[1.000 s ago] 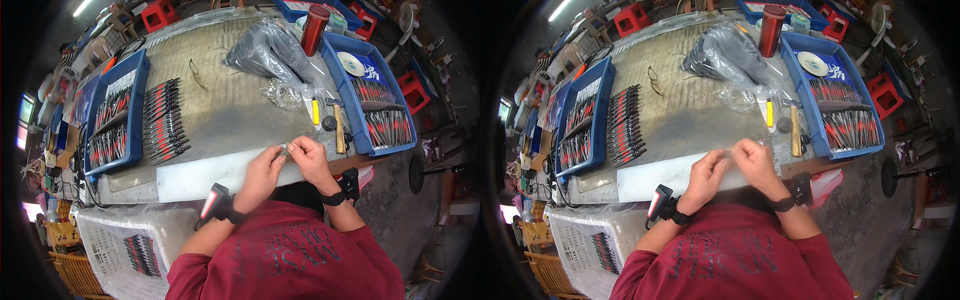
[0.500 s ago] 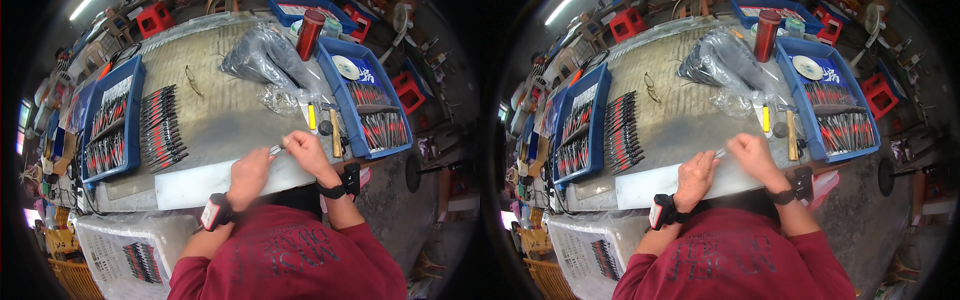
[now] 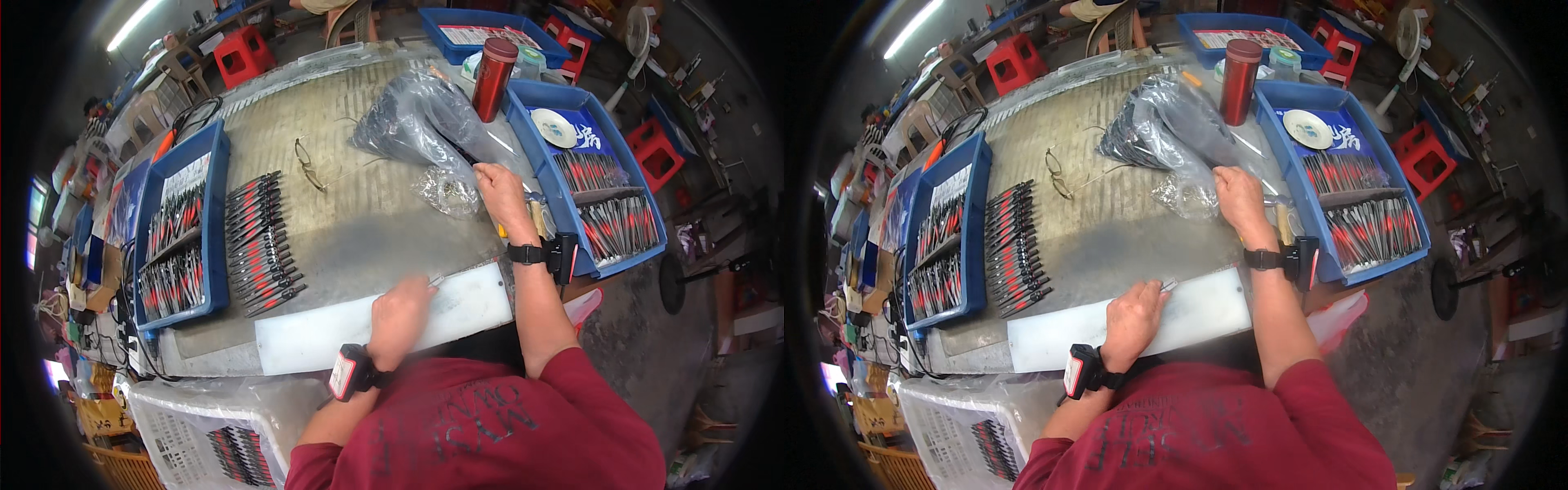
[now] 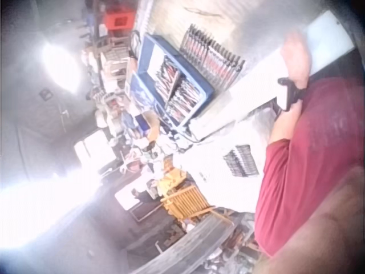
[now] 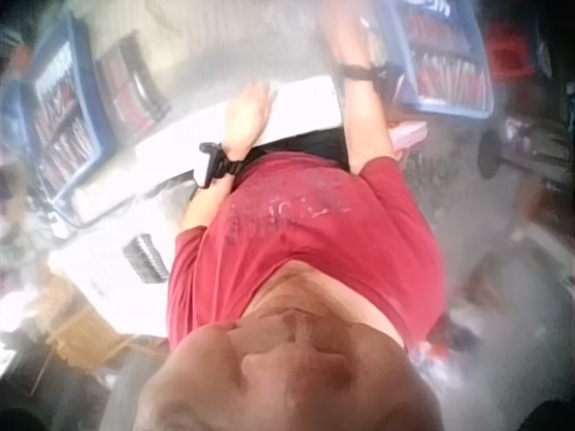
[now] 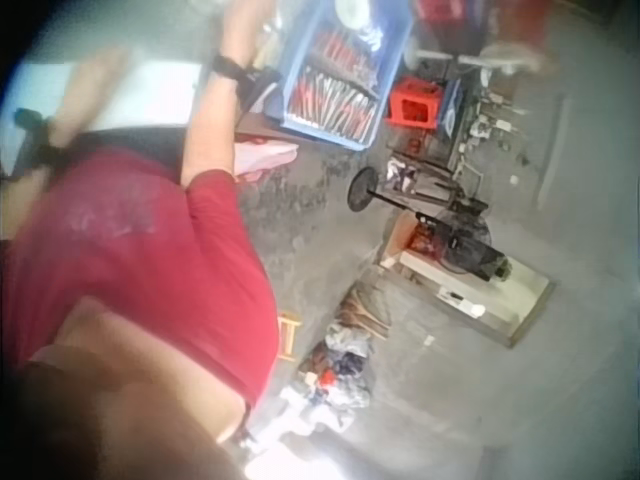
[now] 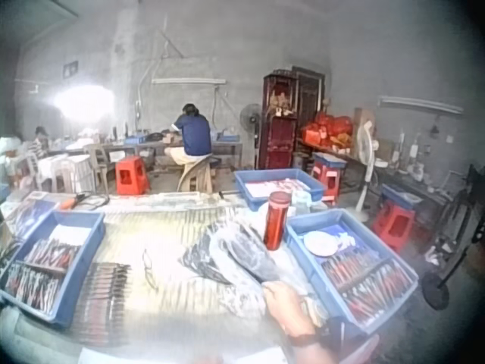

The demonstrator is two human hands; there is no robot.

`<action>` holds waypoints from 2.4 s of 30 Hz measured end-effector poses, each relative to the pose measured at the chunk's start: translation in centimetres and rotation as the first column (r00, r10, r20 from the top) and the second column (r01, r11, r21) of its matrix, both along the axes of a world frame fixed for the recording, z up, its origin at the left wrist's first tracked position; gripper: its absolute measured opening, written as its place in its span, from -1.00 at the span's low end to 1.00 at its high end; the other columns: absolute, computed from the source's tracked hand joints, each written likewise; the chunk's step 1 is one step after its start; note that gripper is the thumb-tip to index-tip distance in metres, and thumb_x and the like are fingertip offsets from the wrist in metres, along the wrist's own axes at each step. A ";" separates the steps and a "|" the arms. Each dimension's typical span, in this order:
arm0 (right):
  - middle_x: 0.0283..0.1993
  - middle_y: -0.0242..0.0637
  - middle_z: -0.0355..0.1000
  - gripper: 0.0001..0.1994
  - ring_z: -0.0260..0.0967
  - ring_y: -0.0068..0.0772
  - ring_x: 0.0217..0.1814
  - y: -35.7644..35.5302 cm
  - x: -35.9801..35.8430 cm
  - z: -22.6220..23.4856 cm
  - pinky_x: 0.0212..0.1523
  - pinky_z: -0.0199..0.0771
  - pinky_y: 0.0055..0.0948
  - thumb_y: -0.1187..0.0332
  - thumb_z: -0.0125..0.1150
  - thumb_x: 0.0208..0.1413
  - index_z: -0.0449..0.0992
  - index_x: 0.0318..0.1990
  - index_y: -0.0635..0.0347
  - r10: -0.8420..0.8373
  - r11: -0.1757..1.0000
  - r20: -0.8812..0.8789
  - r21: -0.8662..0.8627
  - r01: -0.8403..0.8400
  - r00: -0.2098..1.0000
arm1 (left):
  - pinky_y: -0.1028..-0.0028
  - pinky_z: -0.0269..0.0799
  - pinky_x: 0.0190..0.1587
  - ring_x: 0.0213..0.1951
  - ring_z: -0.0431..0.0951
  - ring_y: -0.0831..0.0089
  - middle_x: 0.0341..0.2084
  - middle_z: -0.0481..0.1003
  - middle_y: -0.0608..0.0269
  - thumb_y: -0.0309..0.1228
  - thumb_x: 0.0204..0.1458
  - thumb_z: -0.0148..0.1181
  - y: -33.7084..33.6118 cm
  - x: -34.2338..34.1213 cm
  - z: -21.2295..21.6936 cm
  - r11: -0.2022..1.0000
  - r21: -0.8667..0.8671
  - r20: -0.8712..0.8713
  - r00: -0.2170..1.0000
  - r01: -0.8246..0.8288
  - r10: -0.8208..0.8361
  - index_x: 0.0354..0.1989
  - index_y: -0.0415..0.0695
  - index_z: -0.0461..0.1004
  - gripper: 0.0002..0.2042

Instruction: The person repeatedly assembles pens by inserting small metal components into pen barrels and placing the finished pens into a blue tray. The person also briefly removes and replaces eyeglasses on the table during the process.

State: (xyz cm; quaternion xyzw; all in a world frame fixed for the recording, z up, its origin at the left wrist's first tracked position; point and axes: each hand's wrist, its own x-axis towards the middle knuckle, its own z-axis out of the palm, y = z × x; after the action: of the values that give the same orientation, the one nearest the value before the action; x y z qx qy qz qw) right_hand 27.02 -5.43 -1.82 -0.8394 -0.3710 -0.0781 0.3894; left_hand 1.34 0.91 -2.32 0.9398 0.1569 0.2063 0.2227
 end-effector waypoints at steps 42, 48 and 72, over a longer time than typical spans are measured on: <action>-0.24 -0.24 0.46 -0.81 0.39 -0.57 -0.30 -6.2 -11.6 3.3 -0.22 0.43 -0.58 0.48 0.08 0.16 0.34 -0.09 0.32 0.519 0.855 -0.760 0.464 -0.232 0.392 | 0.24 0.34 -0.59 -0.60 0.42 0.12 -0.60 0.36 0.16 -0.39 0.01 0.19 0.6 -0.6 3.7 0.997 -0.036 0.225 0.972 0.074 -0.064 -0.33 -0.12 0.38 -0.86; -0.19 -0.35 0.43 -0.81 0.39 -0.61 -0.21 -6.6 -12.3 3.5 -0.19 0.42 -0.59 0.48 0.07 0.17 0.38 -0.08 0.32 0.552 0.831 -0.716 0.512 -0.217 0.426 | 0.25 0.34 -0.61 -0.61 0.42 0.15 -0.61 0.34 0.19 -0.38 -0.01 0.21 0.1 -1.0 4.4 0.997 0.025 0.187 0.979 0.077 -0.081 -0.36 -0.12 0.37 -0.85; -0.32 -0.36 0.44 -0.84 0.41 -0.65 -0.28 -7.9 -12.3 3.7 -0.31 0.38 -0.67 0.50 0.11 0.12 0.43 -0.14 0.30 0.530 0.830 -0.681 0.538 -0.145 0.506 | 0.32 0.34 -0.59 -0.59 0.43 0.26 -0.63 0.31 0.23 -0.34 -0.03 0.22 -0.1 -1.6 5.2 0.987 0.108 0.200 0.970 0.119 -0.139 -0.34 -0.12 0.35 -0.81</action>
State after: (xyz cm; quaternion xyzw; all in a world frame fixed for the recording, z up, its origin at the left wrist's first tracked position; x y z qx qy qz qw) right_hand 14.75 -13.35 1.84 -0.5852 -0.2868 0.3158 0.6896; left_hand -0.28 0.79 2.84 0.9309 0.0613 0.2954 0.2058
